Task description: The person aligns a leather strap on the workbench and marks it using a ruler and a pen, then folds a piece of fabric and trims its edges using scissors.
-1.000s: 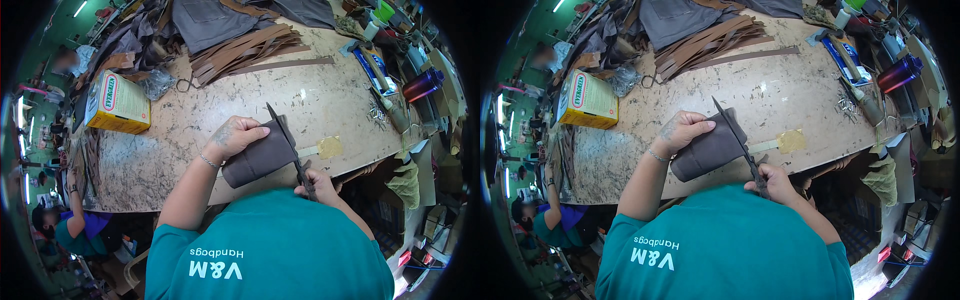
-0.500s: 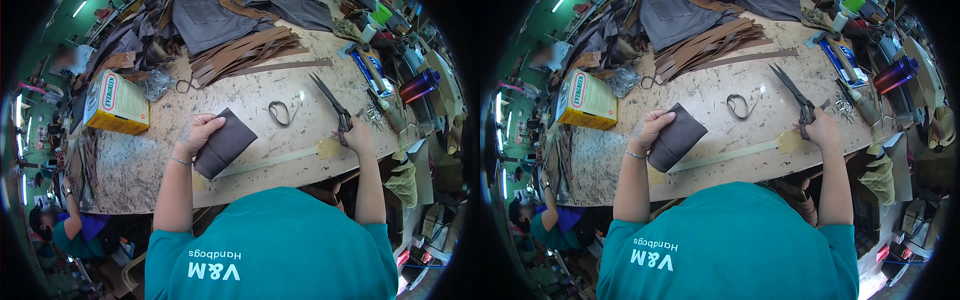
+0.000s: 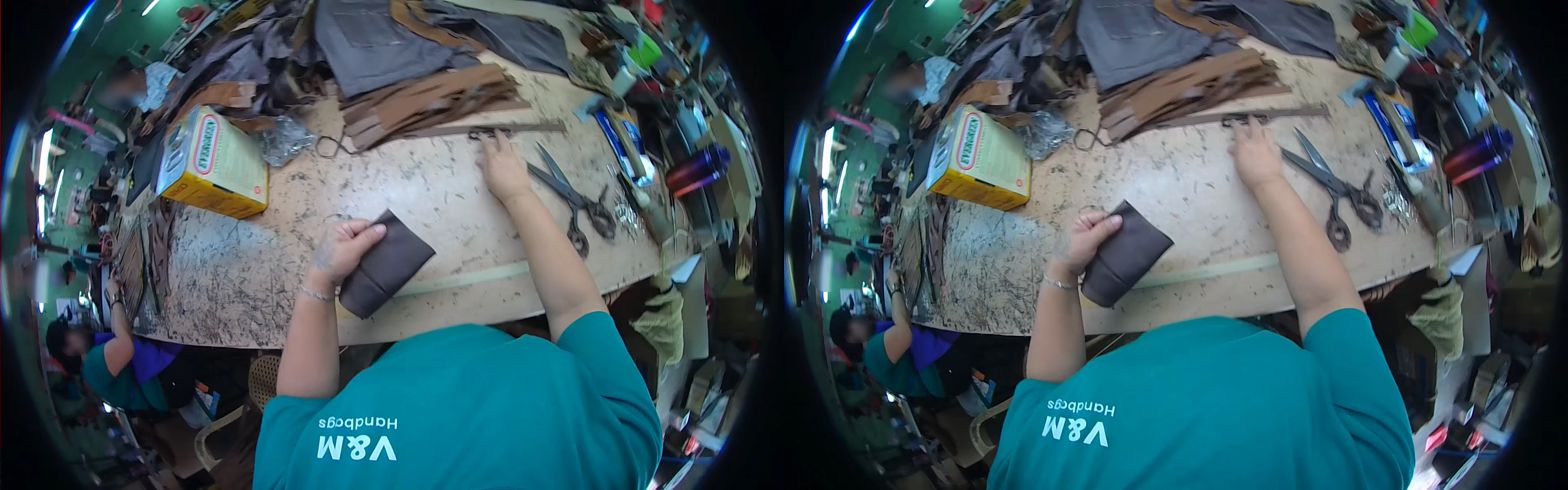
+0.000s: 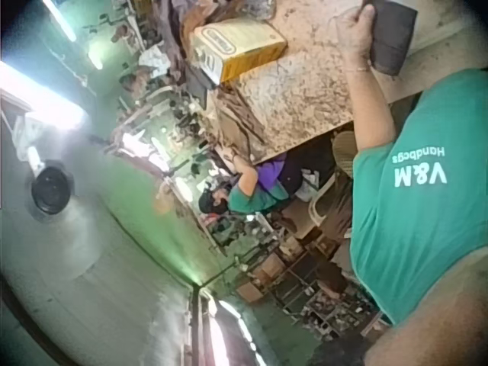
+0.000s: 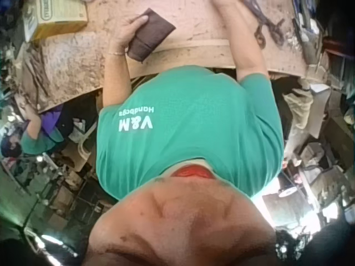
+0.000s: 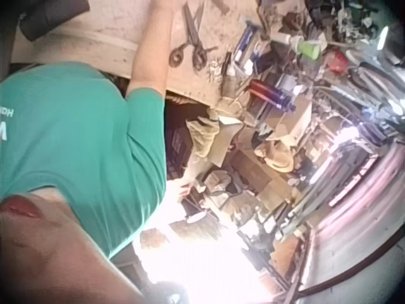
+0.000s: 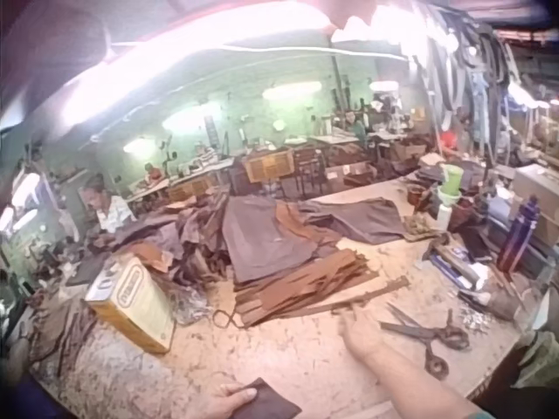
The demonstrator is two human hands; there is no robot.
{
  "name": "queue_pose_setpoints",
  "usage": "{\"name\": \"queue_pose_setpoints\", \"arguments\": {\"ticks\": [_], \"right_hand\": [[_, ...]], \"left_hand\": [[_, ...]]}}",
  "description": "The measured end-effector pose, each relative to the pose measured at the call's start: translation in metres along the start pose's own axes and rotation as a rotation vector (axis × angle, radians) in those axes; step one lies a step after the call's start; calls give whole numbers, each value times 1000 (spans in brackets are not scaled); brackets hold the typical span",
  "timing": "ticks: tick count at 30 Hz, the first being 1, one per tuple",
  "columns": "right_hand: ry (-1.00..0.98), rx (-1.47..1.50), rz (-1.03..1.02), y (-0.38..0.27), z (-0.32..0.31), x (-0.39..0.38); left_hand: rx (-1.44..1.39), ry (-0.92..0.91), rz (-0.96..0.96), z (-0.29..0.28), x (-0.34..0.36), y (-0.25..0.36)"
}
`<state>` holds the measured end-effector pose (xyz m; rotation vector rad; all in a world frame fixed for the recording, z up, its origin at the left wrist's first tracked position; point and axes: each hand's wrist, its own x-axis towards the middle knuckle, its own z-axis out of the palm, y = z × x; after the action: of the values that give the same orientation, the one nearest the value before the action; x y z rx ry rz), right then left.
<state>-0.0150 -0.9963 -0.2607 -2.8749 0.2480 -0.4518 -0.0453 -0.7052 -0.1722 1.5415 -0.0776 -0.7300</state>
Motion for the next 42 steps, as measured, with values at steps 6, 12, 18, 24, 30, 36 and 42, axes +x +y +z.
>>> {"name": "queue_pose_setpoints", "arguments": {"ticks": [6, 12, 18, 24, 30, 36, 42], "right_hand": [[148, 313, 133, 1, 15, 38], [141, 29, -34, -1, 23, 40], [123, 484, -210, -129, 27, 69], [40, 767, -447, -229, 64, 92], [-142, 331, -624, -231, 68, 104], [-192, 913, -170, -148, 6, 55], [-708, 1606, 157, -99, -65, -36]], "left_hand": [[-206, 172, 40, -44, -48, -19], [-322, 351, 106, -79, -82, -33], [-393, 361, 89, -97, -74, -34], [-346, 384, 129, -93, -66, -32], [-360, 378, 67, -86, -58, -32], [80, 256, 23, -77, -17, -10], [46, -89, 50, -12, 31, 5]]}}
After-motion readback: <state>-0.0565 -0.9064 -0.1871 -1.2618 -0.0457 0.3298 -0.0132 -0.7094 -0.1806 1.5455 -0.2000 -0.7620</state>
